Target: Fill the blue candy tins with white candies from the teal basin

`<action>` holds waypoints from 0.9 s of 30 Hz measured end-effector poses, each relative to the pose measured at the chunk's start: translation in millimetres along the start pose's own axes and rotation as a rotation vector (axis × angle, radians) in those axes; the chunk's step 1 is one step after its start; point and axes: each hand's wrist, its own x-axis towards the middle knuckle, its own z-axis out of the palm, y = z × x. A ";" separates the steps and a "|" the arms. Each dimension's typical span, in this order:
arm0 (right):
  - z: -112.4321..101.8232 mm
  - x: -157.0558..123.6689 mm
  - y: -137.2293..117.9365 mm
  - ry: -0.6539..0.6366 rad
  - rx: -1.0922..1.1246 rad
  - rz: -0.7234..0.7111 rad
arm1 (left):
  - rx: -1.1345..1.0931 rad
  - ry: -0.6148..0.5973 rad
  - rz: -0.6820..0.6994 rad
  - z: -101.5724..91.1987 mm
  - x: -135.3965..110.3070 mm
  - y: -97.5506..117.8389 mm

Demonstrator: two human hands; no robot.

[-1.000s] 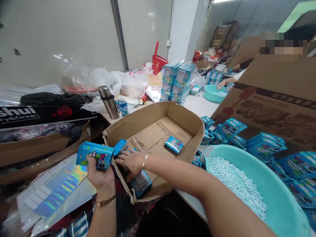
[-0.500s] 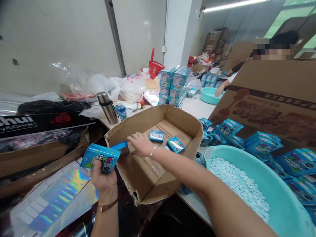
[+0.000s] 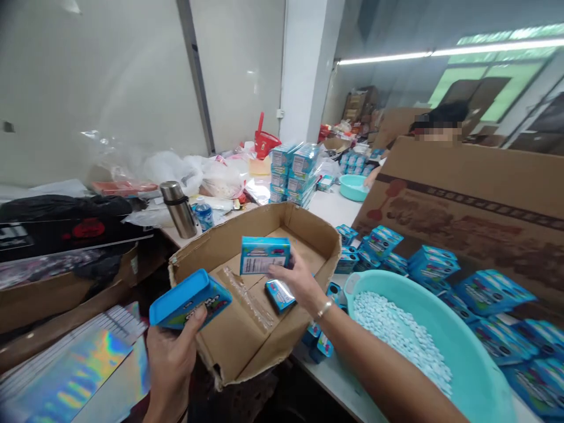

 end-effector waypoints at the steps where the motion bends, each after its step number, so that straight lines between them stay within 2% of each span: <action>1: -8.0 -16.9 -4.9 0.038 0.140 0.064 | -0.069 -0.043 -0.088 9.8 -6.2 2.3; 3: -21.1 -48.9 -9.0 0.109 0.348 0.177 | -0.254 -0.135 -0.368 31.1 -19.4 10.7; 5: -31.4 -77.1 -8.1 0.170 0.486 0.243 | -0.429 -0.270 -0.751 52.7 -32.7 22.2; 8: -44.3 -112.9 -4.3 0.216 0.591 0.244 | -0.648 -0.455 -1.267 81.9 -52.2 36.3; 11: -57.8 -144.6 -2.4 0.249 0.599 0.169 | -0.790 -0.461 -1.550 104.9 -73.2 39.5; 13: -68.6 -164.1 -3.0 0.279 0.581 0.132 | -0.790 -0.493 -1.617 116.9 -88.9 35.6; 15: -79.4 -181.9 -4.6 0.314 0.558 0.112 | -0.755 -0.575 -1.623 127.3 -105.6 28.3; 20: -93.8 -221.6 -9.0 0.423 0.464 0.031 | -0.585 -0.747 -1.507 147.8 -150.5 -0.4; 24: -94.0 -260.7 -1.9 0.495 0.402 -0.063 | -0.439 -0.817 -1.518 149.3 -185.8 -29.7; 27: -97.2 -296.3 13.8 0.566 0.350 -0.107 | -0.368 -0.987 -1.637 140.3 -207.1 -48.5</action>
